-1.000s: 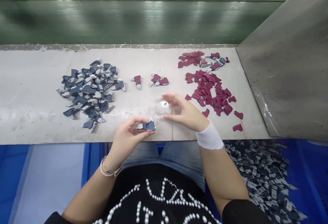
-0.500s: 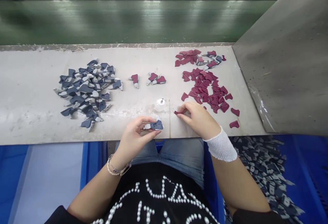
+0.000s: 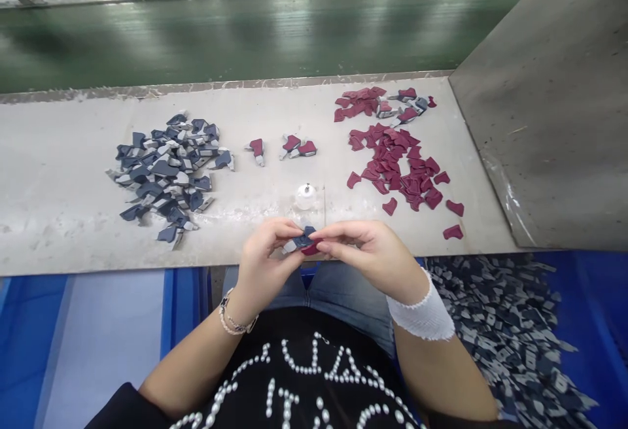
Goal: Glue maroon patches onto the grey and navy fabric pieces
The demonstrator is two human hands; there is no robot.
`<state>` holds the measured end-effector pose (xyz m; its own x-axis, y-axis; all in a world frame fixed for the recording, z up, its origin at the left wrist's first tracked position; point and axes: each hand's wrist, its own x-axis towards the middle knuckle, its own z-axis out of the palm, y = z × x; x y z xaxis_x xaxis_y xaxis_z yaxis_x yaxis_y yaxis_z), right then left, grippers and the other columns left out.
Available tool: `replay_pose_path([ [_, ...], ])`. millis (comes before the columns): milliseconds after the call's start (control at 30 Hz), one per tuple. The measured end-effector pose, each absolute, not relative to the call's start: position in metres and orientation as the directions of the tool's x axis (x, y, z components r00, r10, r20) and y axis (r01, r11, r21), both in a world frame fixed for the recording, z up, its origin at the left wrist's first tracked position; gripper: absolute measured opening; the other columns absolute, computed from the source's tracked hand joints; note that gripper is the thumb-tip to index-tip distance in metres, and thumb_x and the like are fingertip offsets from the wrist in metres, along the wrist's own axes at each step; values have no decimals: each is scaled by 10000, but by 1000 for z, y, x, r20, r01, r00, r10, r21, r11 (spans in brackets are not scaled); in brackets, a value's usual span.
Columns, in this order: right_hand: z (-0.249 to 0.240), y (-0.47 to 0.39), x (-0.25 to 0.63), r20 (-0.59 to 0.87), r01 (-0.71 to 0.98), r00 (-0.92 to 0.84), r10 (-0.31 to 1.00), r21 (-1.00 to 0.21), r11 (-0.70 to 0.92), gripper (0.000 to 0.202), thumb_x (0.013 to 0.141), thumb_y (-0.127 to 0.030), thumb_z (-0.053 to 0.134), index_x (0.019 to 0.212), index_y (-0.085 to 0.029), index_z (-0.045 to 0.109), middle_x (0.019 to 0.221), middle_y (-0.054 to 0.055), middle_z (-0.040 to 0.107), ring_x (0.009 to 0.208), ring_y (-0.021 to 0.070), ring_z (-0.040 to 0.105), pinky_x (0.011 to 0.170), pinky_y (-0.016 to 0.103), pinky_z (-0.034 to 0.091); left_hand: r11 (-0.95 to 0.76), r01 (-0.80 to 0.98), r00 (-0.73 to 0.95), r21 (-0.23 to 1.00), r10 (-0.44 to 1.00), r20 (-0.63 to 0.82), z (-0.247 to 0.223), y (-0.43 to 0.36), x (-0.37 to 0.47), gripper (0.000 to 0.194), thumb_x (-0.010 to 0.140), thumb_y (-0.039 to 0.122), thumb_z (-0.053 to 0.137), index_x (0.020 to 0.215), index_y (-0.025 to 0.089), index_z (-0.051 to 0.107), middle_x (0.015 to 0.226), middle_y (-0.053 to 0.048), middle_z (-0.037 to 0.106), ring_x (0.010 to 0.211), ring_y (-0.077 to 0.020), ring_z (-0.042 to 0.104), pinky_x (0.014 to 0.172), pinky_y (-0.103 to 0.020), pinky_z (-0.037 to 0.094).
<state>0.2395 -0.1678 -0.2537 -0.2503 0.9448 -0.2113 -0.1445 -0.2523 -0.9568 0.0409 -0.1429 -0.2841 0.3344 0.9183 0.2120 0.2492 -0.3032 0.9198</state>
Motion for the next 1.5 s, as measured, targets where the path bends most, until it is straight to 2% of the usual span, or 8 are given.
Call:
replay_pose_path([
  [200,-257,-167,238,-301,-186,-182,936,-924,-334,203,832,-341,778,842,-204,629,789,20,754,779,202,746,701,313,622,-467,346,354,814,868,348,-280,-142,39,234,794,110,763,969,218,650,972,-27,673,930,-162,651,780,-297,579],
  [433,-255,-163,237,-328,-237,-193,925,-899,-369,218,782,-318,818,805,-180,651,753,21,740,727,178,728,699,297,629,-483,335,376,809,856,355,-279,-142,37,237,798,140,774,992,216,662,974,-33,683,928,-165,665,779,-299,607],
  [600,-260,-162,237,-347,-241,-190,918,-890,-387,233,807,-353,797,812,-177,643,735,21,726,686,148,695,638,252,588,-486,330,355,809,858,371,-278,-144,38,297,767,192,815,1016,224,655,974,-29,680,923,-173,674,781,-319,621],
  [933,-263,-161,226,-296,-212,-163,941,-921,-326,267,861,-397,737,817,-194,569,740,-11,647,689,138,646,638,261,553,-568,356,338,742,819,464,-276,-143,39,260,771,175,811,977,222,661,911,-12,680,867,-158,668,748,-310,607],
  [1133,-260,-162,228,-242,-268,-331,912,-902,-337,185,943,-372,636,1049,-227,595,906,1,644,846,157,671,779,310,577,-560,275,379,781,810,447,-270,-143,34,292,752,149,824,988,223,669,935,-15,694,866,-155,676,743,-301,604],
  [1300,-251,-165,229,-149,-241,-375,915,-937,-251,141,972,-332,588,950,-201,634,879,6,653,867,158,653,797,298,551,-552,261,380,792,813,442,-264,-147,31,323,725,153,846,987,234,676,943,-12,705,842,-157,689,717,-296,612],
  [1400,-247,-169,228,-115,-186,-336,935,-965,-186,141,982,-340,575,967,-209,622,920,22,669,889,179,651,808,325,547,-556,272,375,786,813,445,-263,-150,32,324,715,154,853,979,238,686,940,-11,709,825,-156,692,709,-293,614],
  [1500,-245,-174,226,-102,-35,-266,959,-993,-115,148,997,-343,542,984,-215,614,894,23,649,847,186,633,782,337,537,-563,284,365,776,812,456,-263,-152,32,340,704,133,858,982,234,690,944,-7,710,815,-142,685,713,-282,609],
])
